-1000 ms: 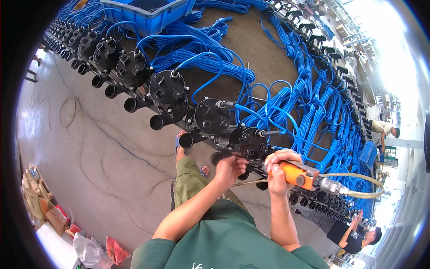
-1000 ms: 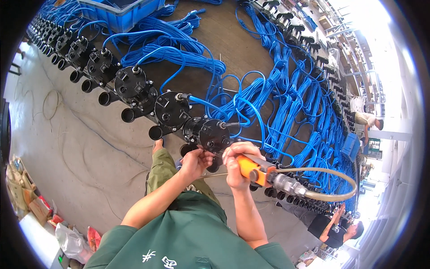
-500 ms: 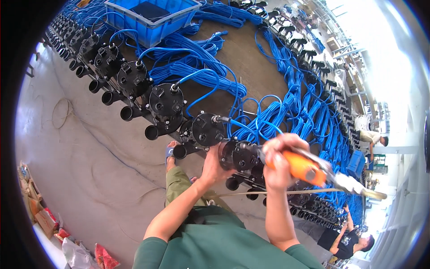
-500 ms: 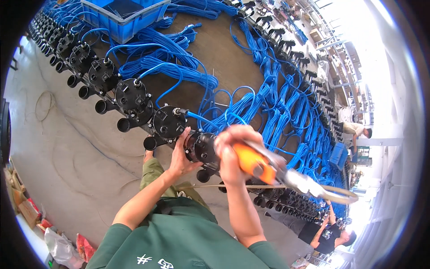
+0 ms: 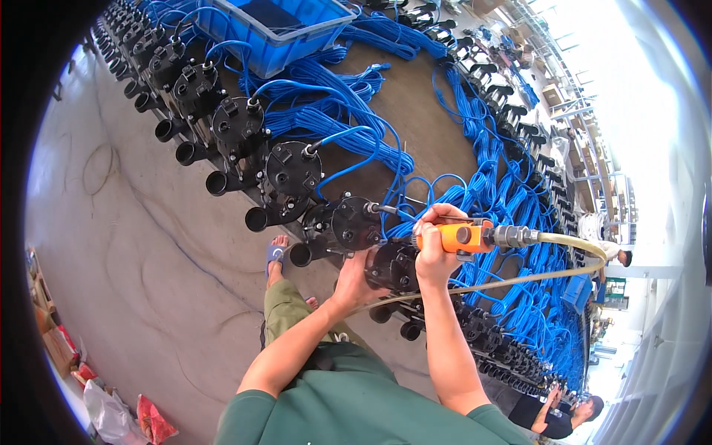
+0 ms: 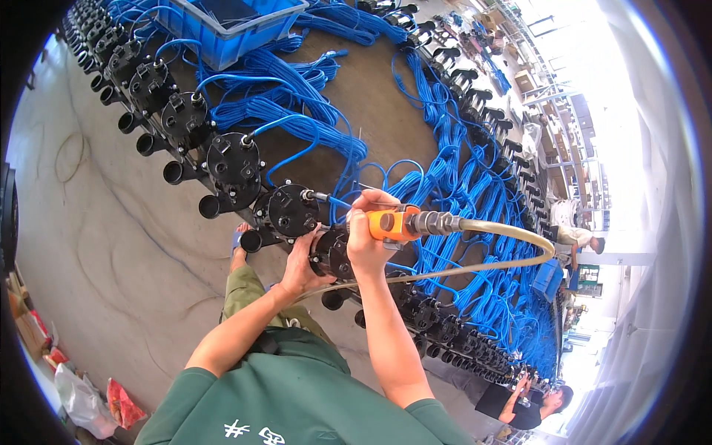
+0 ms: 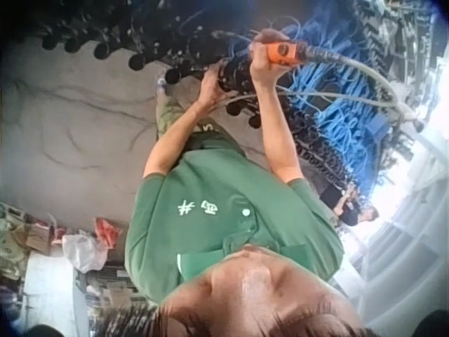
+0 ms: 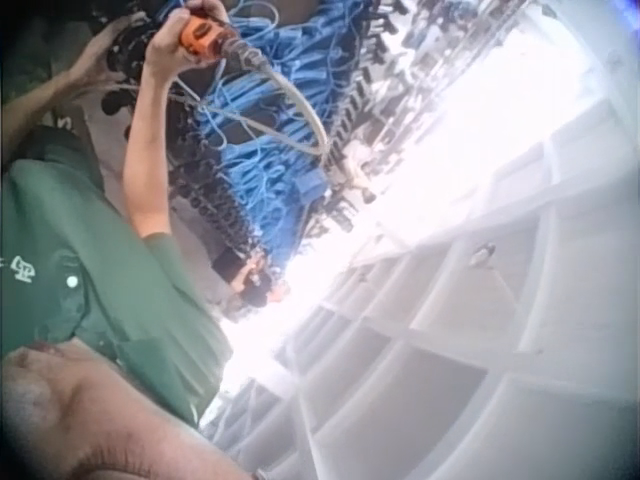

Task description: The person assembles water pumps by inserting metal rods into the base units and using a pneumatic screwdriver to secure components.

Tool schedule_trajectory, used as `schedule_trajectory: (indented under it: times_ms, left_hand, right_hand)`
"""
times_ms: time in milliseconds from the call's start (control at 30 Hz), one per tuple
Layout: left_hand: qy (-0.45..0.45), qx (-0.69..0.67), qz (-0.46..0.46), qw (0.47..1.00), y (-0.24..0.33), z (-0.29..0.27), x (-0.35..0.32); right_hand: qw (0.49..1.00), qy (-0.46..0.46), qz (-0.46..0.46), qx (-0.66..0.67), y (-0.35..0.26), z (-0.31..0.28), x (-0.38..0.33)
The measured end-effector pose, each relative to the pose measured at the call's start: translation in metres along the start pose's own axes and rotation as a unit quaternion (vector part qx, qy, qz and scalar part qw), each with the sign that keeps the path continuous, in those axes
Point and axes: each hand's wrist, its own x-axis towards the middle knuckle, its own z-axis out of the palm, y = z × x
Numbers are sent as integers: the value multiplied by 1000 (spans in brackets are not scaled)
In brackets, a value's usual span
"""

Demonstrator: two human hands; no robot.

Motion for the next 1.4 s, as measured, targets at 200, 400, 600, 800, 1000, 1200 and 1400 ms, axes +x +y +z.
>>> schedule_trajectory:
  times_ms: [200,400,600,800,1000,1200,1400]
  left_hand:
    - [29,-2,17,999,7,-1,2]
    - [53,-8,28,998,6,-2,1]
    - [63,0,42,997,8,5,0]
    - [47,9,11,999,4,5,-4]
    - [29,-7,7,1000,9,9,-1]
    - [25,8,-7,1000,-1,6,-1]
    - [16,12,69,997,1,5,6]
  right_hand:
    - [1000,-5,-5,4,-23,3,-5]
    - [993,-114,42,4,-34,-4,-58]
    - [990,-137,30,6,-22,-11,-59]
    - [994,-97,35,41,-71,-47,-68]
    - [997,-56,36,42,-40,-74,-82]
    - [994,-64,51,70,-39,-67,-75]
    - [997,68,-15,23,-53,-85,-33]
